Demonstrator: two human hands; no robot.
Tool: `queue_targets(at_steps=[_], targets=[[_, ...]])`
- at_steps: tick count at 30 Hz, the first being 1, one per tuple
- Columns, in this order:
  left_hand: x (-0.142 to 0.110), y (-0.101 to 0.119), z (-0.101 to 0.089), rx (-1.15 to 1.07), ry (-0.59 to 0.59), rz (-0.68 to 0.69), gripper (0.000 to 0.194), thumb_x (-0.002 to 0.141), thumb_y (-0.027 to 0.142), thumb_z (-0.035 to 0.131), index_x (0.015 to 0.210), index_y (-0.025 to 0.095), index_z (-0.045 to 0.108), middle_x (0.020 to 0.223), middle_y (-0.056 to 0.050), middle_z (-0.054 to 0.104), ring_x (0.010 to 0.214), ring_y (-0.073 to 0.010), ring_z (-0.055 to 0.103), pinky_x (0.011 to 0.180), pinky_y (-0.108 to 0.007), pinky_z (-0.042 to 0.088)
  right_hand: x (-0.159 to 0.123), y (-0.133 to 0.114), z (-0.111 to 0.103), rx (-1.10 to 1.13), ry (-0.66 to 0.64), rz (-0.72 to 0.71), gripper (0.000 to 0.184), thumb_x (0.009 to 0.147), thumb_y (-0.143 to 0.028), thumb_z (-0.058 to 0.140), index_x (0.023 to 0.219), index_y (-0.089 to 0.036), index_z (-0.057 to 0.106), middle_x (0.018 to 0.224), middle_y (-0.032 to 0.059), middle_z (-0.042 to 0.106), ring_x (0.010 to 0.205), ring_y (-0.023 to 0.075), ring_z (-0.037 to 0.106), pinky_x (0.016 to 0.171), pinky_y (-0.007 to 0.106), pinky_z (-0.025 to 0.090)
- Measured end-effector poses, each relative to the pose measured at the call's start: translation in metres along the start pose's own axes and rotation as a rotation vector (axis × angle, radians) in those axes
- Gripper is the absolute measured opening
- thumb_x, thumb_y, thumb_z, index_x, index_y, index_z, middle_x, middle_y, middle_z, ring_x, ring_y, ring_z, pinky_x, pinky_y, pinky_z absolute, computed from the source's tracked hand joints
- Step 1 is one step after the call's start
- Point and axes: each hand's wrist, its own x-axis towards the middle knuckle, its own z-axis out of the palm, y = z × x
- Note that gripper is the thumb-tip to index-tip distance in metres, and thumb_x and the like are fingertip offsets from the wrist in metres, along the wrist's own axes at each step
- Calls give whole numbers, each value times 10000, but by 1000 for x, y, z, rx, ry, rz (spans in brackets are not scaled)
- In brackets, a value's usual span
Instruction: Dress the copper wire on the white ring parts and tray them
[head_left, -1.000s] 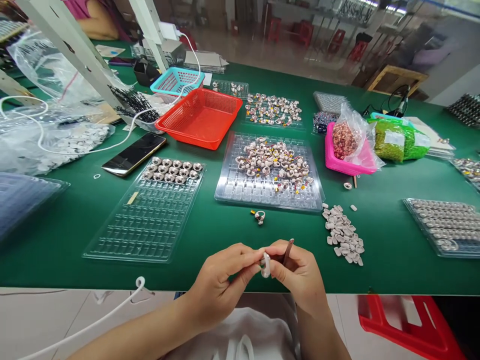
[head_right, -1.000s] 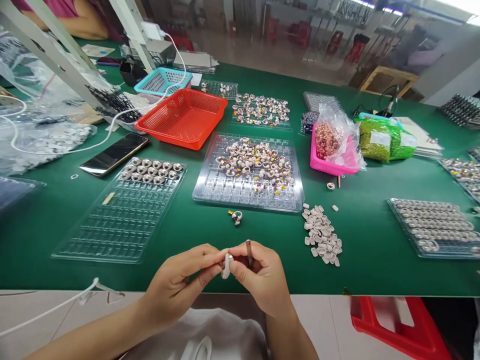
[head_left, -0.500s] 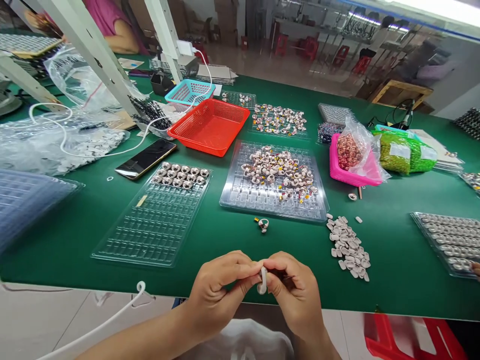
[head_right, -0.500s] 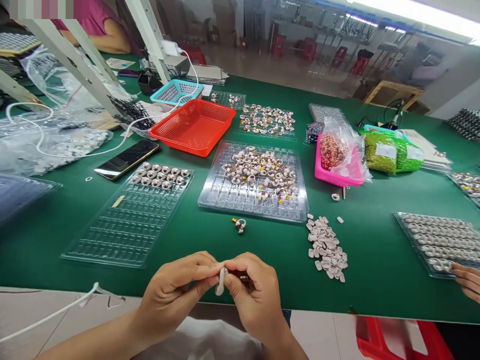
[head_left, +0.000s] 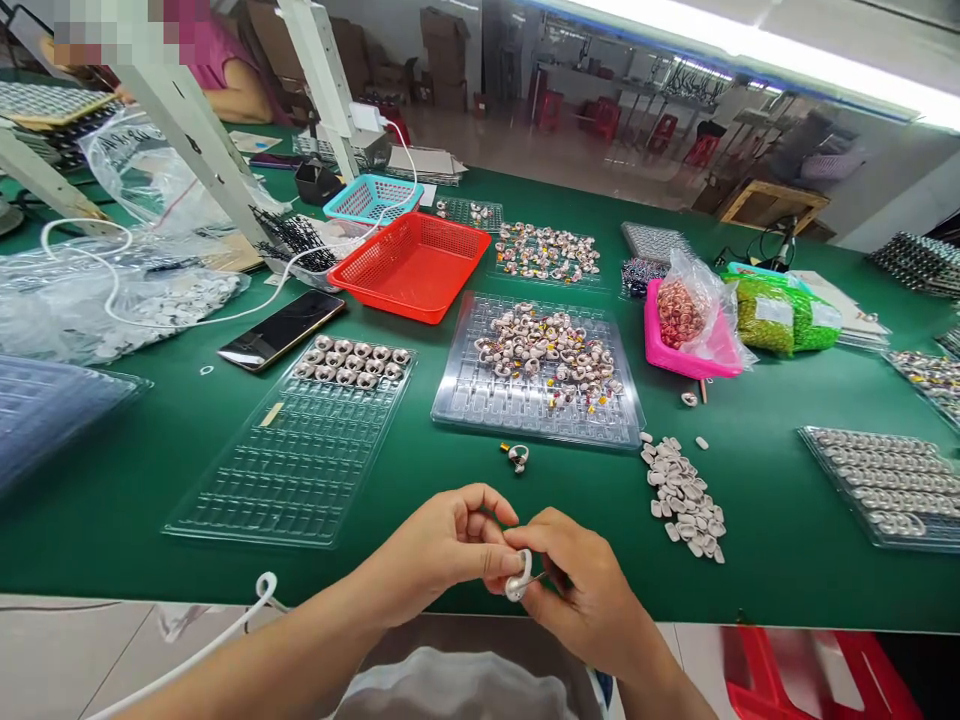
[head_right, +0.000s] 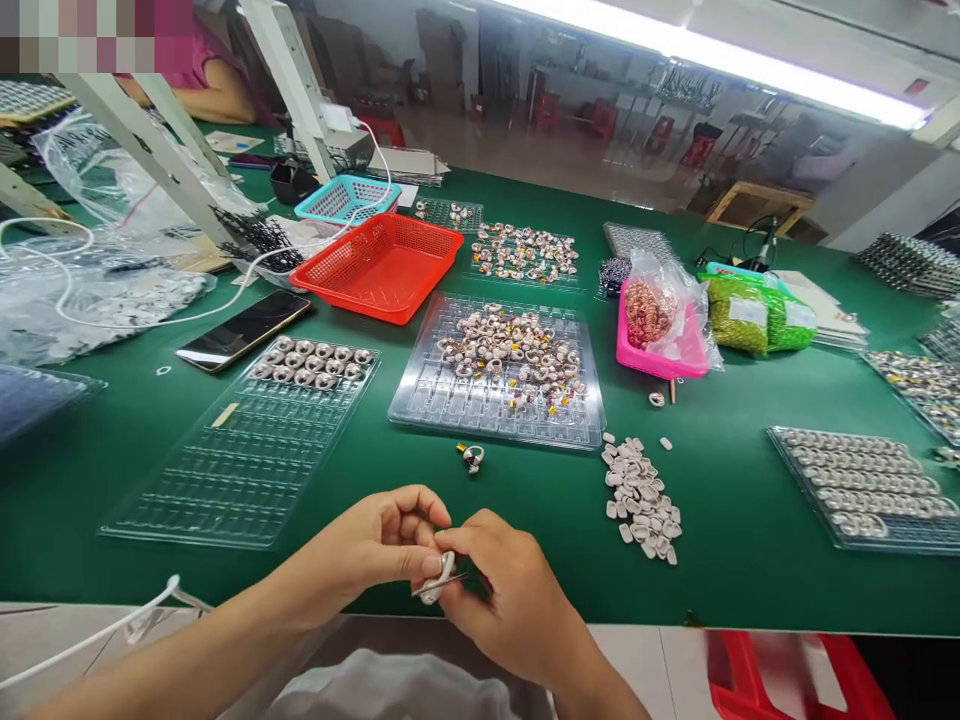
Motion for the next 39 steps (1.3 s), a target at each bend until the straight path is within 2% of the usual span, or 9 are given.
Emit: queue_targets(at_steps=[3, 6, 9, 13, 18, 23, 27, 35, 39], targets=[[1, -1, 1, 38, 17, 2, 434, 643, 264, 921, 879, 143, 577, 603, 20, 716, 535, -107, 654, 595, -225, 509, 0, 0, -3, 20, 15, -35, 281, 930, -206, 632, 1198, -268, 688, 886, 36, 687, 724, 152, 612, 617, 248, 484], [-2, -4, 2, 112, 44, 104, 397, 706, 301, 887, 929, 153, 593, 702, 0, 729, 640, -131, 691, 657, -254, 546, -2, 6, 0, 134, 111, 7, 240, 925, -225, 663, 1153, -274, 722, 877, 38, 676, 704, 146, 614, 582, 239, 470], [-5, -12, 1, 297, 48, 320, 546, 641, 309, 931, 1103, 190, 665, 1054, -80, 746, 953, -211, 722, 847, -333, 588, -7, 12, 9, 298, 188, 62, 200, 918, -256, 684, 1105, -291, 743, 863, 30, 679, 733, 159, 637, 605, 247, 498], [-2, -25, -1, 499, -75, 568, 788, 603, 310, 950, 1330, 316, 647, 1472, -127, 577, 1377, -316, 524, 1144, -475, 429, -12, 12, 26, 367, 294, 39, 129, 920, -304, 675, 1032, -290, 738, 868, 24, 713, 729, 170, 655, 625, 264, 521], [1, -35, 7, 514, -181, 769, 634, 819, 229, 807, 1401, 352, 588, 1363, -128, 676, 1316, -302, 592, 1111, -467, 469, -18, 7, 43, 178, 433, -4, 201, 979, -372, 547, 903, -251, 690, 735, 19, 682, 639, 177, 623, 600, 299, 497], [-4, -37, 10, 508, -125, 909, 455, 931, 329, 676, 1379, 281, 615, 1282, -167, 720, 1251, -321, 642, 1050, -457, 529, -17, 4, 54, 96, 479, -62, 208, 992, -387, 515, 954, -251, 667, 736, 31, 675, 641, 199, 626, 588, 332, 489], [-6, -35, 7, 504, -86, 915, 421, 931, 407, 660, 1313, 229, 658, 1250, -188, 732, 1219, -337, 664, 1014, -457, 556, -12, 5, 60, 137, 491, -82, 174, 986, -361, 531, 937, -260, 664, 731, 29, 666, 660, 206, 621, 604, 341, 493], [-7, -27, -2, 671, -107, 879, 460, 934, 196, 653, 1385, 255, 581, 1336, -159, 685, 1295, -278, 615, 1070, -414, 509, -1, 3, 44, 140, 410, -106, 182, 927, -175, 579, 1056, -264, 672, 777, 27, 670, 669, 183, 611, 581, 291, 500], [-9, -26, 0, 908, 43, 1017, 479, 871, 274, 742, 1325, 219, 597, 1317, -187, 658, 1230, -298, 625, 1029, -446, 523, -1, 6, 34, 26, 358, -95, 244, 908, -97, 561, 1053, -256, 676, 776, 27, 669, 671, 172, 614, 578, 274, 508]])
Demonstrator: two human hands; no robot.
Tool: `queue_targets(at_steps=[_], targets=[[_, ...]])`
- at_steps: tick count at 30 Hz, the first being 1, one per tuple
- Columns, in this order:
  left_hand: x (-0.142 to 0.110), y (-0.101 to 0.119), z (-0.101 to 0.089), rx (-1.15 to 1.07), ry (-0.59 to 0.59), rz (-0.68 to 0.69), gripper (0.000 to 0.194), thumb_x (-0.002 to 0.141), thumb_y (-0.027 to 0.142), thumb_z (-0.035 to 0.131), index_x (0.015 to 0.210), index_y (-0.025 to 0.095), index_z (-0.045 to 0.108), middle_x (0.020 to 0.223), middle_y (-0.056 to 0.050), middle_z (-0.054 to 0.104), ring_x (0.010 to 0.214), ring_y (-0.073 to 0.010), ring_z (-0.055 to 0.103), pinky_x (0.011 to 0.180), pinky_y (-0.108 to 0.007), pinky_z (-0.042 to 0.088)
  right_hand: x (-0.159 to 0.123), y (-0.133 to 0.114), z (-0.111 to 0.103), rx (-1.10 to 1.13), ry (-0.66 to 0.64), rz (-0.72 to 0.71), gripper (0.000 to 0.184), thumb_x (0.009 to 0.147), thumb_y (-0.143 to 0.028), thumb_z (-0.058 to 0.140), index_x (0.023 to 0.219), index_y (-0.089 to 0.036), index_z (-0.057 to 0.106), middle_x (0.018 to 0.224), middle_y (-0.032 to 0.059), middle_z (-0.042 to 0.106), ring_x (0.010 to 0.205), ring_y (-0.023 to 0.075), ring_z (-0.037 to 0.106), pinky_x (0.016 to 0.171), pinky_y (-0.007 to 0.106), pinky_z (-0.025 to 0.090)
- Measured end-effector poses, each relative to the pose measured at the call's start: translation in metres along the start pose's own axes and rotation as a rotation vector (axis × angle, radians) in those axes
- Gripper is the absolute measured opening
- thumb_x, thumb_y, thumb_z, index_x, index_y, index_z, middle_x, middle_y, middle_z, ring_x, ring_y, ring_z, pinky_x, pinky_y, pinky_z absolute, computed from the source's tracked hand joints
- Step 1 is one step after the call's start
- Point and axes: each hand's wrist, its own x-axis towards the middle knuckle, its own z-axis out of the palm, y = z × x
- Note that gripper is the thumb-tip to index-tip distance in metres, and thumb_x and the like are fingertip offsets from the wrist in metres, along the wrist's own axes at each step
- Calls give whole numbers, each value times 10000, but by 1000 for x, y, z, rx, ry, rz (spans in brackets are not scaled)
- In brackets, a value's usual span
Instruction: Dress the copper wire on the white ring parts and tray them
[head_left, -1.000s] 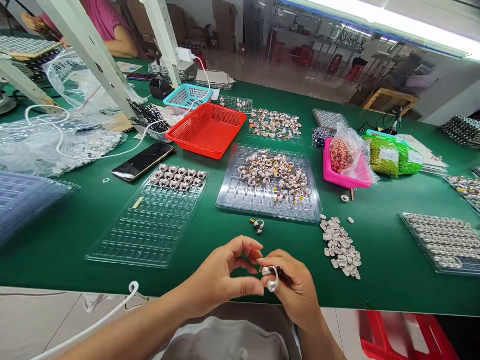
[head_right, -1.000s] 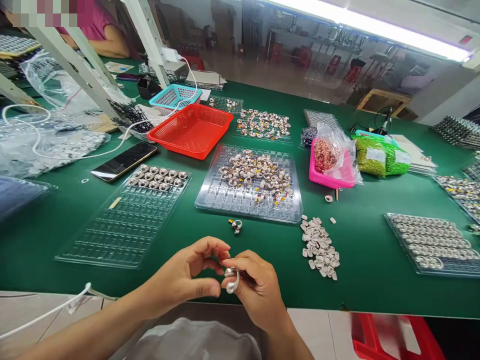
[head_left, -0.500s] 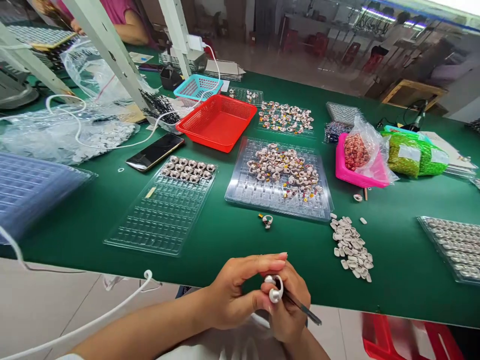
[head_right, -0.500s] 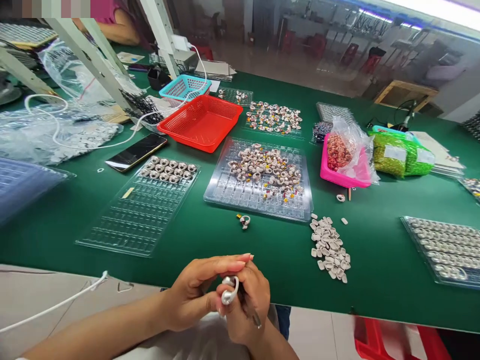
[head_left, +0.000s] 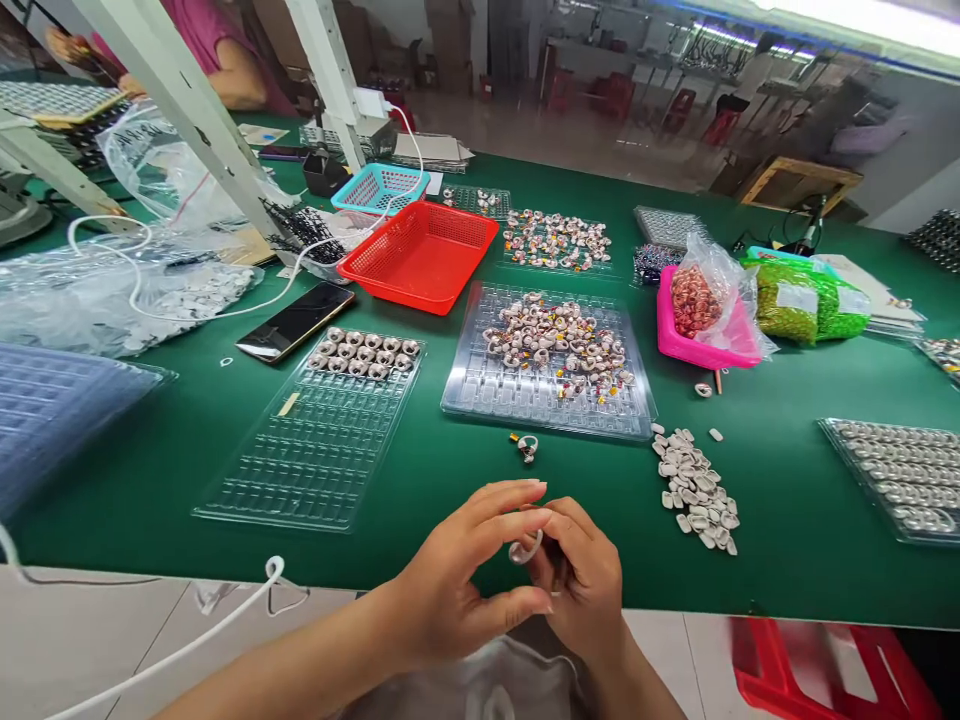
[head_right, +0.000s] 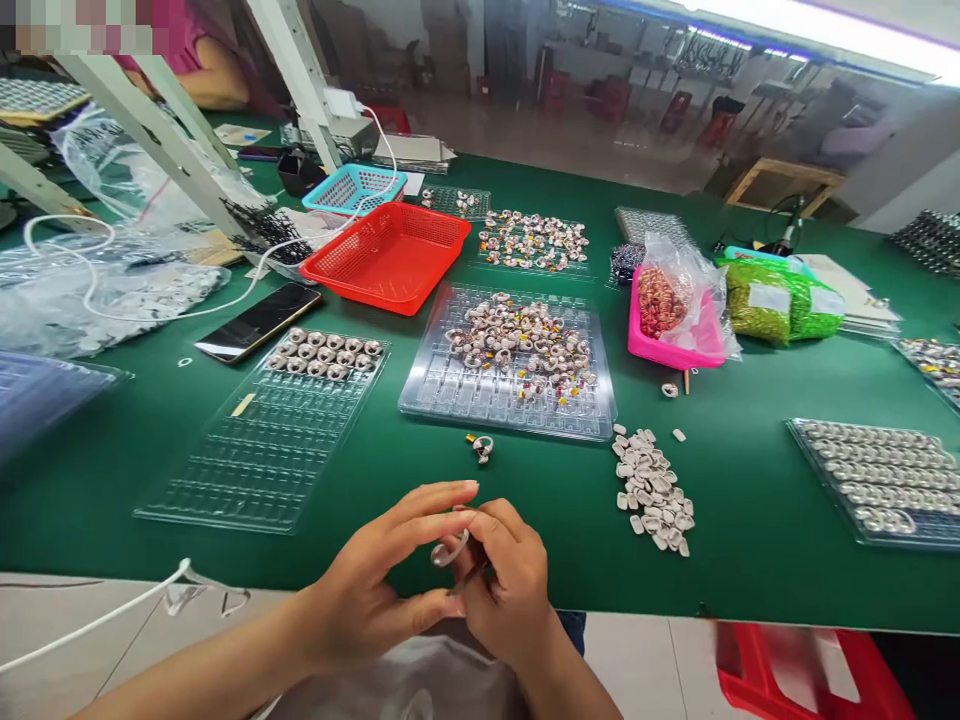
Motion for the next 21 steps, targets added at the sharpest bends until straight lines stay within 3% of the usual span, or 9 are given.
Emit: queue_targets(at_steps=[4, 9, 12, 16, 18, 21], targets=[[2, 2, 3, 152, 103, 8, 161, 886, 112, 666, 1022, 197, 666, 911, -85, 678, 860, -198, 638, 763, -325, 566, -3, 6, -6, -191, -7, -53, 333, 894, -88, 580, 1193, -218, 647, 879, 74, 698, 736, 191, 667, 605, 291, 548], [3, 4, 3, 104, 121, -94, 118, 893, 82, 625, 941, 181, 667, 798, -46, 702, 737, -154, 642, 687, -258, 534, 1, 5, -14, -313, -20, -132, 388, 922, -80, 595, 1289, -205, 601, 894, 85, 712, 734, 180, 683, 584, 274, 557], [5, 6, 0, -13, 131, -387, 49, 882, 156, 655, 858, 168, 696, 780, -43, 734, 713, -149, 670, 677, -244, 528, 3, 4, -17, -326, -4, -194, 420, 924, -79, 619, 1323, -207, 585, 899, 80, 715, 736, 169, 687, 589, 266, 559], [12, 4, -2, -591, 67, -929, 200, 818, 323, 740, 764, 144, 669, 645, -17, 696, 571, -122, 632, 592, -232, 531, 3, 2, -14, -265, 40, -203, 434, 918, -86, 643, 1326, -220, 583, 916, 72, 713, 774, 164, 687, 625, 266, 571], [15, 1, -1, -847, 27, -1060, 277, 753, 364, 800, 723, 136, 647, 585, 6, 648, 510, -101, 583, 534, -215, 516, 3, 1, -10, -192, 36, -192, 411, 933, -106, 623, 1323, -226, 583, 920, 68, 711, 780, 161, 682, 633, 263, 575], [15, -2, 3, -1009, -45, -1134, 300, 712, 343, 841, 704, 115, 647, 587, 7, 625, 498, -85, 554, 494, -197, 503, 3, 0, -7, -116, 6, -181, 358, 959, -140, 569, 1307, -222, 592, 925, 73, 710, 794, 170, 678, 638, 272, 578]])
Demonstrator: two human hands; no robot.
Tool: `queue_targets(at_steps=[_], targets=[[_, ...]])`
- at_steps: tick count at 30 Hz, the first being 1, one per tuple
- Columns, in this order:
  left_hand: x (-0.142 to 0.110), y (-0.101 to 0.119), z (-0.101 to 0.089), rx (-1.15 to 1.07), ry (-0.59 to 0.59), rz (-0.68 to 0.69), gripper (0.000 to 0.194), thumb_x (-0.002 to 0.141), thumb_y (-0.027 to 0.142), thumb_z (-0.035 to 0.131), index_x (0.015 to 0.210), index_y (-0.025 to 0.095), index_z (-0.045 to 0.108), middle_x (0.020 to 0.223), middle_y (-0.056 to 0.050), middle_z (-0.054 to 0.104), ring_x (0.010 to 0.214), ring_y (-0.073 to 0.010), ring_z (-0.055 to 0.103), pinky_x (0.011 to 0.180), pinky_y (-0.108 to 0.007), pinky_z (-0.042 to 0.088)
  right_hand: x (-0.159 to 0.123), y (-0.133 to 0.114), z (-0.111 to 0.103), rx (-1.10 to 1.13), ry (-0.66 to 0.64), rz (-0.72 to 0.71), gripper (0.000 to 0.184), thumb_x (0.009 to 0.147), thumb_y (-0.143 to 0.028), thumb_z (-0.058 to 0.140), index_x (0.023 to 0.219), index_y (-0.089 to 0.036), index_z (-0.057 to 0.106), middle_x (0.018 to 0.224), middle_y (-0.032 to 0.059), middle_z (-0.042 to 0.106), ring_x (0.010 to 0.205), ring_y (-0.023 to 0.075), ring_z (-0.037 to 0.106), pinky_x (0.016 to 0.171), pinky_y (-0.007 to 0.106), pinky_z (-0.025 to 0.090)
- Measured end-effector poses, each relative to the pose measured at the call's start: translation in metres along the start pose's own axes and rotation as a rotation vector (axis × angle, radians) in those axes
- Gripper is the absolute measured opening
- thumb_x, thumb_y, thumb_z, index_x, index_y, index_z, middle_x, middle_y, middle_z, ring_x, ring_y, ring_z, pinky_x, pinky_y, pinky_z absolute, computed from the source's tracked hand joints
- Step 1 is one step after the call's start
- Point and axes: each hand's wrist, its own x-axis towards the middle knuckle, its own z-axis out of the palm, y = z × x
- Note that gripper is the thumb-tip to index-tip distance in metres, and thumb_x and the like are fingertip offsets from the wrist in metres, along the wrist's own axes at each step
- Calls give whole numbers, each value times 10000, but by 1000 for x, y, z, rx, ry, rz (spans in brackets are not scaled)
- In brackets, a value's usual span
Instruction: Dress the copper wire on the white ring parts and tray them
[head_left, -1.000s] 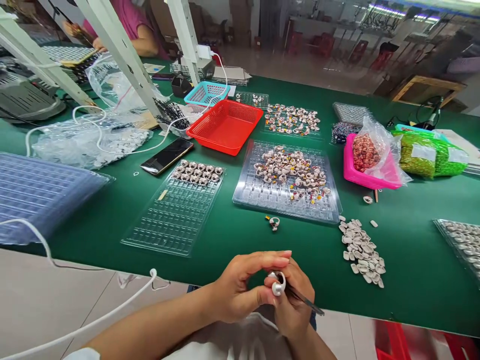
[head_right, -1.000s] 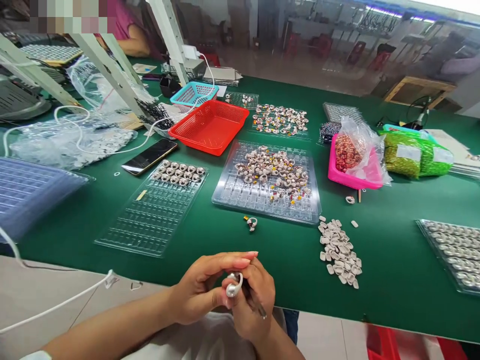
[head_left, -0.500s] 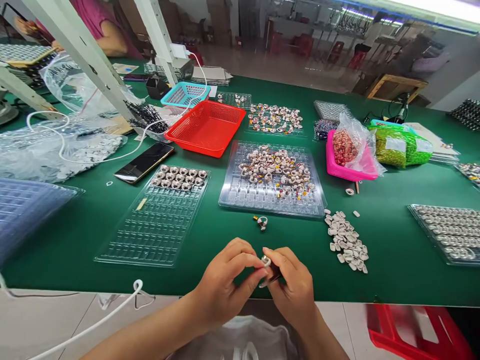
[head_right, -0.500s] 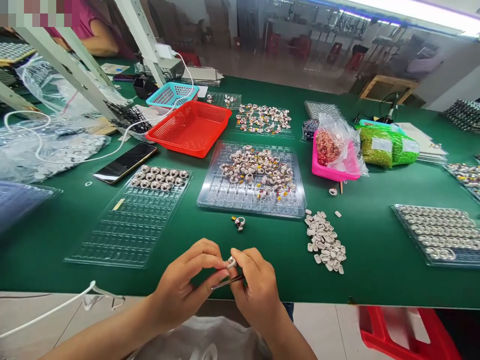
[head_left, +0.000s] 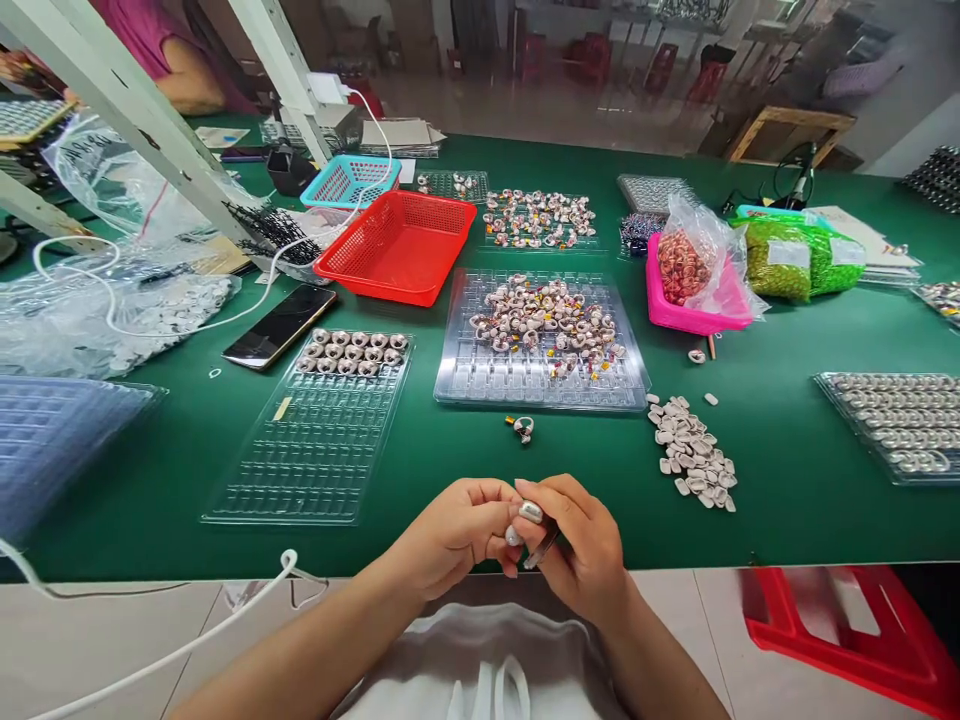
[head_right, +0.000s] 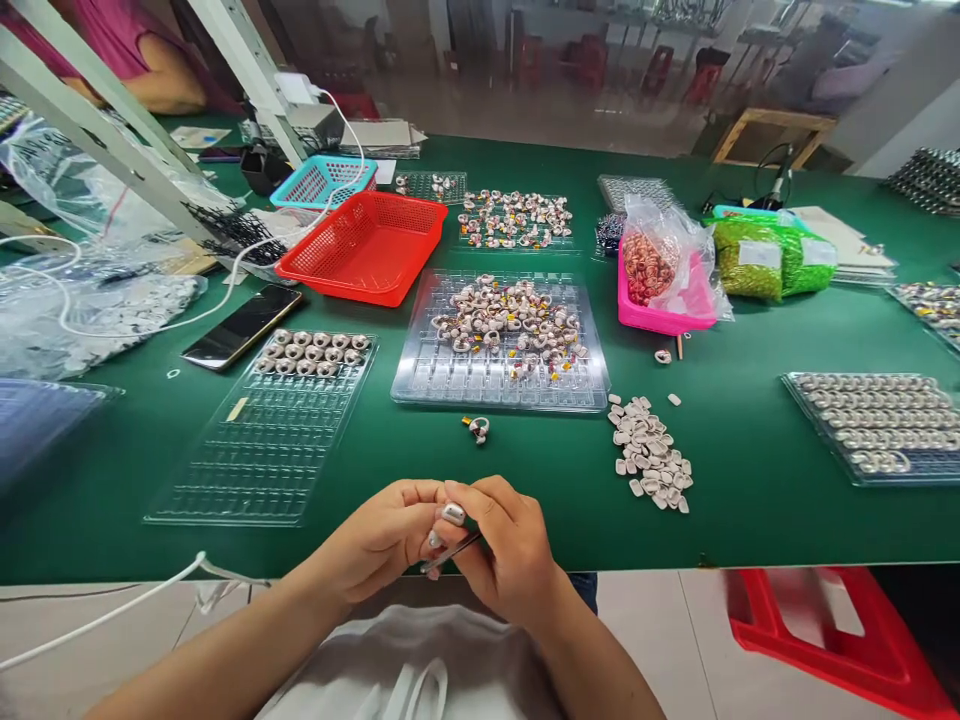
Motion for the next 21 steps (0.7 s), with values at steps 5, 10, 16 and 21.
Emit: queue_targets(at_steps=[5, 10, 16, 21], targets=[[-3, -2, -5, 17, -25, 95, 289, 760, 338, 844, 872, 114, 699, 730, -20, 695, 620, -96, 630, 622, -212, 545, -2, 1, -2, -23, -25, -29, 316, 948, -140, 558, 1258, -174, 608, 899, 93, 711, 758, 177, 652, 619, 284, 547], [-14, 2, -4, 111, -105, 208, 505, 725, 275, 885, 1177, 178, 682, 963, -30, 714, 866, -135, 668, 798, -250, 559, -3, 2, -4, -128, -58, -86, 265, 945, -155, 549, 1205, -151, 600, 814, 82, 704, 679, 182, 637, 580, 295, 501], [-15, -3, 2, 378, -44, 320, 362, 815, 220, 772, 1164, 167, 695, 965, -53, 717, 856, -177, 674, 828, -321, 564, -5, 0, -4, -187, -56, -134, 196, 977, -216, 492, 1126, -147, 598, 726, 62, 667, 599, 174, 599, 542, 298, 456], [-10, -7, -1, 434, -36, 386, 251, 820, 209, 743, 1065, 155, 728, 965, -59, 712, 907, -203, 657, 839, -319, 547, -5, 2, -3, -220, -67, -137, 186, 977, -203, 499, 1113, -136, 606, 697, 51, 656, 563, 159, 580, 516, 287, 435]])
